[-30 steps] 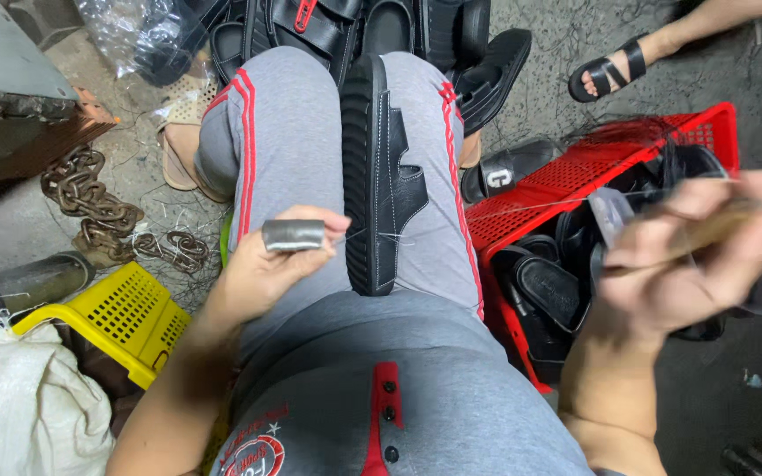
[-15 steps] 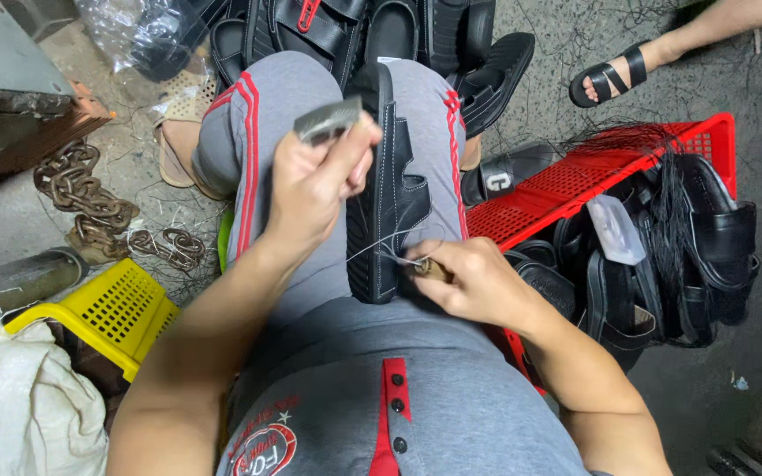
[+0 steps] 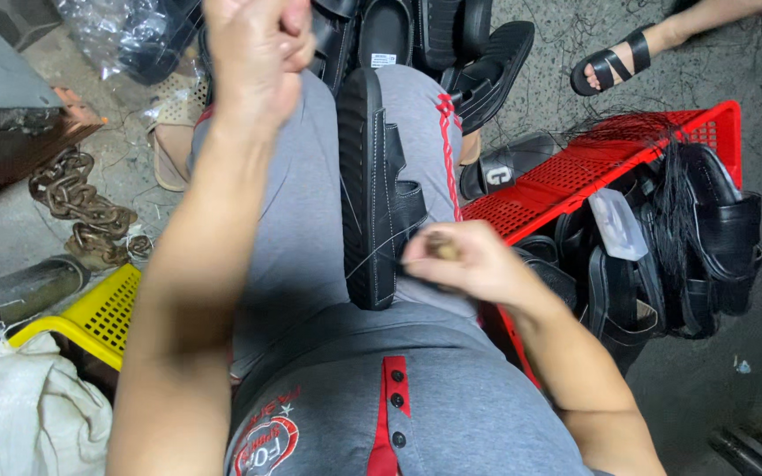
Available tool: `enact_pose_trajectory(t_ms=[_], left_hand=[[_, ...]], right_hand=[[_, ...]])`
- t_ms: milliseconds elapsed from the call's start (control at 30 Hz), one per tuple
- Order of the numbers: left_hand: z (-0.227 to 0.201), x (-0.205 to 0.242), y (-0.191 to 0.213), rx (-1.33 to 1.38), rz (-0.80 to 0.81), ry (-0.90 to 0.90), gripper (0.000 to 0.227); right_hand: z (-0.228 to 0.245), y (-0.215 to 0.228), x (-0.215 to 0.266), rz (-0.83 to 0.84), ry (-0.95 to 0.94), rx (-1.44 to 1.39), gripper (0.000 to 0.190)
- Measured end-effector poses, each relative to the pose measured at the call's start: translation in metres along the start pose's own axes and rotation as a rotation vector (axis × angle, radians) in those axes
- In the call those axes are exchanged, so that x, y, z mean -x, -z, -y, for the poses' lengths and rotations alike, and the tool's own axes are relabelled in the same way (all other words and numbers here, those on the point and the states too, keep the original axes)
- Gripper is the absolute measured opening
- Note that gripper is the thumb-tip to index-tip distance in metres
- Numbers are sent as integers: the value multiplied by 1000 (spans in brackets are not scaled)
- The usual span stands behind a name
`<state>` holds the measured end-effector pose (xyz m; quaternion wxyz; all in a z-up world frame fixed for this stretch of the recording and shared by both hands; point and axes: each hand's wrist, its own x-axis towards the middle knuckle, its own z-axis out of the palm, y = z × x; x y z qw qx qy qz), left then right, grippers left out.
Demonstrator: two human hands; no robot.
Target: The person sits on the floor and sews a black shoe using a needle and thread. They repeatedly push the needle through the shoe's sole and pull the thread tight to secure the stitching.
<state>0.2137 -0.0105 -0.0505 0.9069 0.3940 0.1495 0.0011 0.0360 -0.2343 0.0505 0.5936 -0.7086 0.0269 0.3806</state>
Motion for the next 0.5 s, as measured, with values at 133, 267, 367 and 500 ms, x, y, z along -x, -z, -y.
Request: enact_pose_trajectory(t_ms=[133,267,367,500], left_hand=[[-79,35,19,-754,290,60,23],[-92,95,59,-2016,250,-474,50],[-71,141,53,-546,450,-278,107],[-52,160,38,-1348,889,-376,97]], right_hand=[[13,54,51,-555,21,417,14],[0,50,63,-815,59,1167,45],[-9,6,50,-350,301,771,42],[-24,-20,26,-144,401,1059,44]])
